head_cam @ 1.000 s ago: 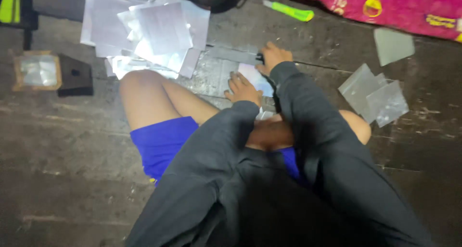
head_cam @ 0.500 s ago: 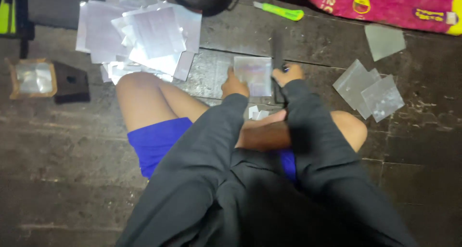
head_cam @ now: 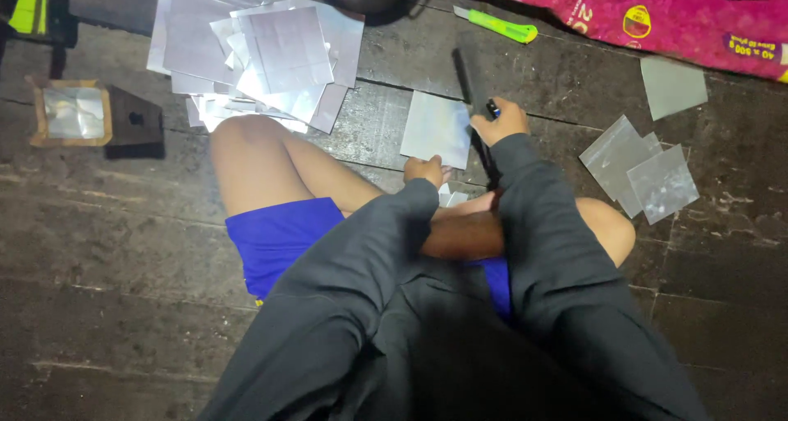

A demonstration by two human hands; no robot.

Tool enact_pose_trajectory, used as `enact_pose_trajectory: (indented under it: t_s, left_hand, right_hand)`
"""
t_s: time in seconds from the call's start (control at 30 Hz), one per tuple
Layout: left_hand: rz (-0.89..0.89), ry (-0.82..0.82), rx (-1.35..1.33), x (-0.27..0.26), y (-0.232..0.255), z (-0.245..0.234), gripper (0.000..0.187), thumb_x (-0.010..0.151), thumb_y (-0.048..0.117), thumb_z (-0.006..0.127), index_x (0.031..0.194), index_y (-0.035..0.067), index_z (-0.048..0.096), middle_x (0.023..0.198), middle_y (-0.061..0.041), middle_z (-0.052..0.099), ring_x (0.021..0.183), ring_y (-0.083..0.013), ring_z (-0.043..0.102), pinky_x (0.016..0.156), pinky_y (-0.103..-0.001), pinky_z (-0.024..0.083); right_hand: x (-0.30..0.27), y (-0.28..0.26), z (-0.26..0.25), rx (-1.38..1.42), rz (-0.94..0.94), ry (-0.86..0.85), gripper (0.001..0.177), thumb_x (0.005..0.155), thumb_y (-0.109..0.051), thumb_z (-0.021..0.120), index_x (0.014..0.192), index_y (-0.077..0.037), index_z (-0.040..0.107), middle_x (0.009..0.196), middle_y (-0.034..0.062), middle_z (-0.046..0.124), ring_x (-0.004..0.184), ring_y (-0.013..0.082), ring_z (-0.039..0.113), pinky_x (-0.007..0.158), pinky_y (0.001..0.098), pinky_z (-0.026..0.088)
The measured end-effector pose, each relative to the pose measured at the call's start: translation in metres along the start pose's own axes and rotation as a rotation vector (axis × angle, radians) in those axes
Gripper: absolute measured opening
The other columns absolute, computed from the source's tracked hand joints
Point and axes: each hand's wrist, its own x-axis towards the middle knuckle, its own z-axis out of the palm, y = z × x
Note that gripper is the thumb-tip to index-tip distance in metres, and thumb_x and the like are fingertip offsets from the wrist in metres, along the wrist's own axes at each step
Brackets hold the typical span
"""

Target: Marking and cutting small rectangular sheets using a ruler and a utility knife

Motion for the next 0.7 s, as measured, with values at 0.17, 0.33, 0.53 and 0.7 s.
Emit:
enact_pose_trajectory:
  t_s: [0.17,0.33,0.53,0.7]
  left_hand:
    - [-0.019,0.075,0.067,0.015,-0.012,0.016,0.050,0.098,0.014,0.060,0.133,-0.015,0.038,0.118,-0.037,0.061,0.097,-0.0378,0.073,0.077,-0.043,0.067]
    - [-0.045,0.029,0.378,0.028,-0.004,0.007,0.046,0.100,0.022,0.053,0.130,-0.012,0.050,0.113,-0.031,0.066,0.084,-0.0372,0.076,0.065,-0.040,0.070]
    - [-0.189,-0.197,0.286,-0.015,0.020,-0.018,0.059,0.099,0.034,0.058,0.142,-0.005,0.046,0.116,-0.025,0.072,0.106,-0.0360,0.072,0.088,-0.050,0.062]
    - [0.574,0.085,1.187,-0.037,0.065,-0.030,0.038,0.098,0.018,0.059,0.134,0.012,0.064,0.133,-0.014,0.067,0.128,-0.0360,0.061,0.103,-0.054,0.056]
  right_hand:
    - [-0.028,-0.039,-0.010,-0.277,-0.138,-0.058,0.056,0.081,-0.040,0.071,0.131,-0.016,0.070,0.123,0.0116,0.067,0.115,0.0408,0.066,0.094,0.0569,0.057]
    - [-0.035,-0.075,0.005,-0.387,-0.346,-0.168,0.060,0.086,-0.035,0.072,0.141,-0.010,0.067,0.147,0.0256,0.056,0.133,0.0496,0.054,0.104,0.0653,0.048]
    - [0.010,-0.049,0.048,-0.498,-0.483,-0.080,0.040,0.084,-0.031,0.074,0.124,-0.027,0.072,0.119,-0.0011,0.063,0.116,0.0279,0.065,0.087,0.0531,0.058]
    - [0.020,-0.044,0.048,-0.466,-0.451,-0.022,0.018,0.084,-0.029,0.075,0.101,-0.030,0.078,0.114,-0.0028,0.057,0.107,0.0295,0.065,0.084,0.0507,0.060]
